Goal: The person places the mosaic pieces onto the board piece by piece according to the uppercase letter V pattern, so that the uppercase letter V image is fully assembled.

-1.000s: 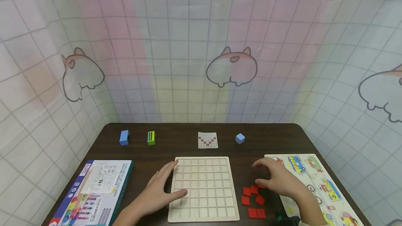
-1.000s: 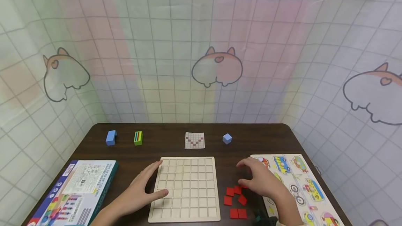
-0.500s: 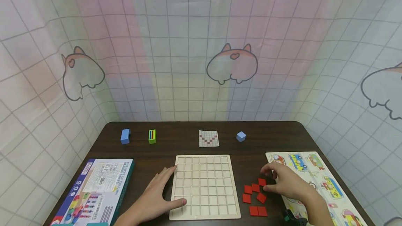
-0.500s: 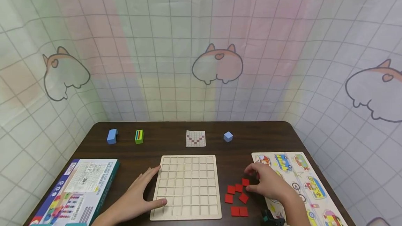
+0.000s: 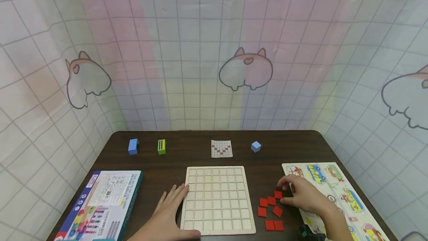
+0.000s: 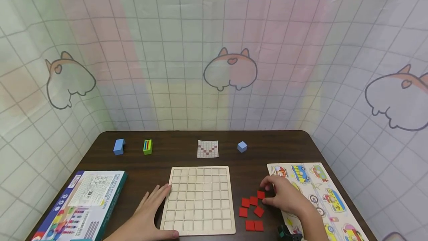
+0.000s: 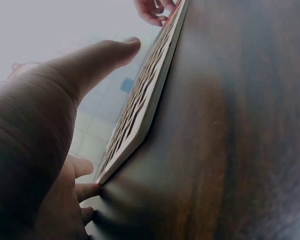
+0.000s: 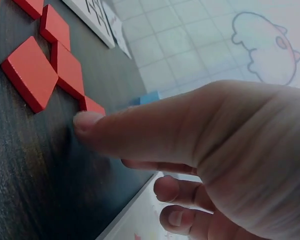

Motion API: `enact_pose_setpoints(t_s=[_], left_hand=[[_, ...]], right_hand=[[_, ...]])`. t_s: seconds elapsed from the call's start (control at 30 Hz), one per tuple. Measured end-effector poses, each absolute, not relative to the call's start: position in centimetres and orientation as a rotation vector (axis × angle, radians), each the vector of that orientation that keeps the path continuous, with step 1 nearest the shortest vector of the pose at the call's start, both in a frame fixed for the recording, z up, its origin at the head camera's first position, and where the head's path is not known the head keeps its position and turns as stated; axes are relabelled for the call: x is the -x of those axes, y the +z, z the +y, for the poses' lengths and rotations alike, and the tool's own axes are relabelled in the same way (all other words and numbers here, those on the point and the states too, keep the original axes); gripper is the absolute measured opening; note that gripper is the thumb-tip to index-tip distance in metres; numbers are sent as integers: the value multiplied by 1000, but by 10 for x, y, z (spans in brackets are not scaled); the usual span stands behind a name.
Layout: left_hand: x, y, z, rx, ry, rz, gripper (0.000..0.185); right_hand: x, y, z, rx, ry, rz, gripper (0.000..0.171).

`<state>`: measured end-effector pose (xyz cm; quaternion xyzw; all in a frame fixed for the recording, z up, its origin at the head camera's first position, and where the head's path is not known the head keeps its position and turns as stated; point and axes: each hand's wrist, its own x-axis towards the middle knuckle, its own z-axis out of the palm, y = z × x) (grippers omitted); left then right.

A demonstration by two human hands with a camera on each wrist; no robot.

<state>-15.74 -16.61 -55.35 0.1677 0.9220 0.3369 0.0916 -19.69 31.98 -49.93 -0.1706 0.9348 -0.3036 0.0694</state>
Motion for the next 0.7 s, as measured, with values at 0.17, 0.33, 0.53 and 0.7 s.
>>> enact_pose_setpoints(t_s=[0.17,0.33,0.53,0.7], left_hand=[[159,-556,-166,-519,1004,2722,144],[157,-555,-167,-526,986,2742,147],[154,-554,-166,-527,980,2768,147],[153,-554,-165,-519,999,2755,147]], right_hand=[[200,-503,320,524,-923,2791,34],[203,-504,317,547,-917,2823,27],[205,-506,314,549,-890,2857,23],[204,-505,311,504,-888,2879,22]])
